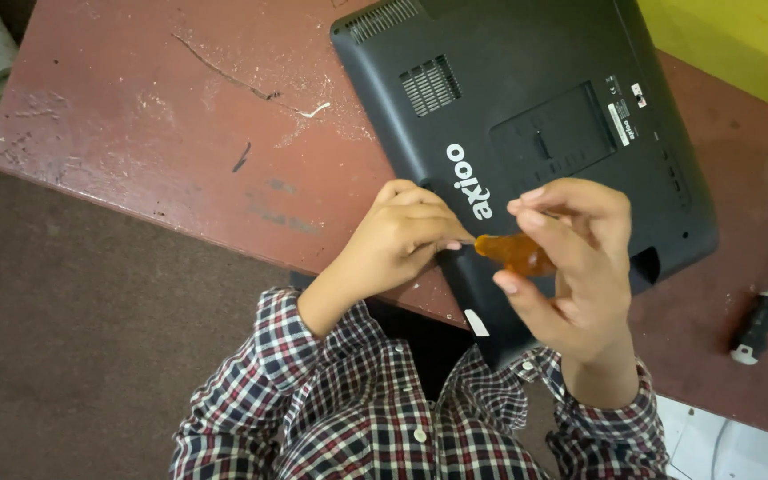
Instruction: Fastening screws on the back cover of an electronic device using a manual screwdriver.
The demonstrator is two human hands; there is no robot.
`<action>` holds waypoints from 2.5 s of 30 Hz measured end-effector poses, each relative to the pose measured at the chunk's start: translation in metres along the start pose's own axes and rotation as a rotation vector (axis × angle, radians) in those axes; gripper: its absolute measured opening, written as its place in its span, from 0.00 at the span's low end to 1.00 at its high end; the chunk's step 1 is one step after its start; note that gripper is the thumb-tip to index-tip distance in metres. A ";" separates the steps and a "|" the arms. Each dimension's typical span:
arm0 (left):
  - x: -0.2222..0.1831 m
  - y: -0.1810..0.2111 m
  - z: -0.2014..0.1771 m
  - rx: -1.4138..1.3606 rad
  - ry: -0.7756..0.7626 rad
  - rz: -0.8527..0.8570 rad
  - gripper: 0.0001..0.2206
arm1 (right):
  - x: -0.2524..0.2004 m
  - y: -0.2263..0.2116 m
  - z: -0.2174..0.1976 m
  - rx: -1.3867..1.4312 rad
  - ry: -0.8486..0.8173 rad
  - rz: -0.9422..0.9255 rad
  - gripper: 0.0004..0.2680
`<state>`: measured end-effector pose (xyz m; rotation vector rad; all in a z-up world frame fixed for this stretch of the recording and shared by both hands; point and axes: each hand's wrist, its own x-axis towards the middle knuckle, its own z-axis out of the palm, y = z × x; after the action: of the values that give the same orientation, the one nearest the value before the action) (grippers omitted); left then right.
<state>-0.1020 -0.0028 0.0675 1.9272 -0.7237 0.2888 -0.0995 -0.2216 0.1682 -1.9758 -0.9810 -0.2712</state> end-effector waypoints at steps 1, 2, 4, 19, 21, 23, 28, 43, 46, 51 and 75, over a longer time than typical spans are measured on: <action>0.002 0.003 -0.001 0.002 0.001 -0.002 0.05 | 0.001 -0.002 0.001 0.002 -0.001 -0.001 0.15; 0.005 0.005 -0.002 0.009 0.016 -0.045 0.02 | 0.001 -0.004 0.002 0.012 -0.006 0.010 0.17; 0.008 0.006 -0.001 0.014 0.032 -0.086 0.06 | 0.003 -0.007 0.004 0.020 -0.011 0.020 0.19; 0.014 0.003 0.012 0.015 0.089 -0.075 0.18 | 0.006 -0.013 0.001 0.127 0.055 0.030 0.16; 0.015 0.004 0.010 0.036 0.021 -0.081 0.20 | 0.007 -0.015 0.001 0.110 0.043 0.039 0.11; 0.011 0.003 0.005 -0.007 -0.006 -0.050 0.11 | 0.008 -0.019 0.000 0.143 0.038 0.078 0.12; 0.008 0.004 0.004 -0.042 0.025 -0.029 0.10 | 0.004 -0.019 -0.001 0.320 -0.024 0.170 0.19; 0.011 0.008 -0.001 0.026 0.023 0.019 0.06 | 0.006 -0.018 0.000 0.194 -0.008 0.131 0.17; 0.013 0.012 0.001 0.060 0.016 -0.015 0.04 | 0.006 -0.019 0.004 0.134 0.114 0.135 0.19; 0.010 0.009 -0.005 0.037 -0.060 -0.044 0.15 | 0.012 -0.020 0.009 0.227 0.091 0.144 0.15; 0.011 0.010 -0.001 0.022 -0.025 -0.052 0.10 | -0.009 -0.006 0.012 0.140 0.165 0.188 0.21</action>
<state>-0.0995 -0.0084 0.0806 1.9701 -0.6886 0.2423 -0.1123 -0.2155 0.1603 -1.8696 -0.6859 -0.2485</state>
